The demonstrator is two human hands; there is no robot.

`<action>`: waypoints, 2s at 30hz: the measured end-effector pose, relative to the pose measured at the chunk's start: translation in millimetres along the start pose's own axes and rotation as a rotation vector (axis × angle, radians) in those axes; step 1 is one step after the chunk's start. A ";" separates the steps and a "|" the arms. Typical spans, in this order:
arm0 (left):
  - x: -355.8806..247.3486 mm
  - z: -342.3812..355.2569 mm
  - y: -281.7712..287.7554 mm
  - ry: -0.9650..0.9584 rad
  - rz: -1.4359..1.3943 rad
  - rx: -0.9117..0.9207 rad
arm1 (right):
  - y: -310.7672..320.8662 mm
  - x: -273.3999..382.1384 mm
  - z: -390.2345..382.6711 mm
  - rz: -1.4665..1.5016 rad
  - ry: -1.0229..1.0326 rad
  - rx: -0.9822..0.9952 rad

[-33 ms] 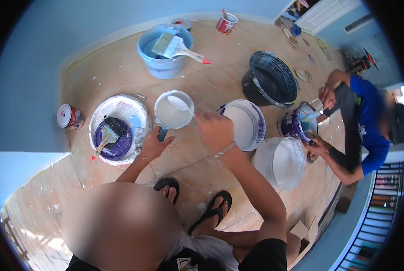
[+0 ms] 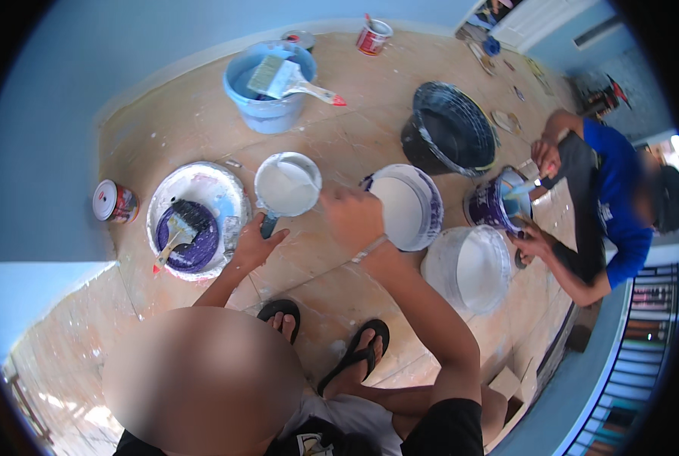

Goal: The person scoops white paint from a bucket into a smaller container using a ladle, then pours the paint into a larger bucket. The person repeats this process several times.

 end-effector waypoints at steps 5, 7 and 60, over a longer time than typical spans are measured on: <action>-3.0 5.7 4.6 0.008 -0.021 -0.044 | -29.2 -5.6 -3.2 -0.021 -0.085 0.013; -6.9 5.8 5.7 0.047 -0.078 0.020 | -30.1 -7.5 -6.0 0.083 -0.147 0.058; -28.3 10.0 -16.7 -0.085 0.056 0.045 | -58.5 -14.7 -29.7 0.483 -0.609 -0.026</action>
Point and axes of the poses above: each hand's wrist, its own z-axis towards the middle knuckle, its own y-axis out of the back of the hand, x = y × z, the point moved 1 cm from there along z, towards the middle knuckle, and after that the axes turned 11 degrees about z, right-handed, at the moved point
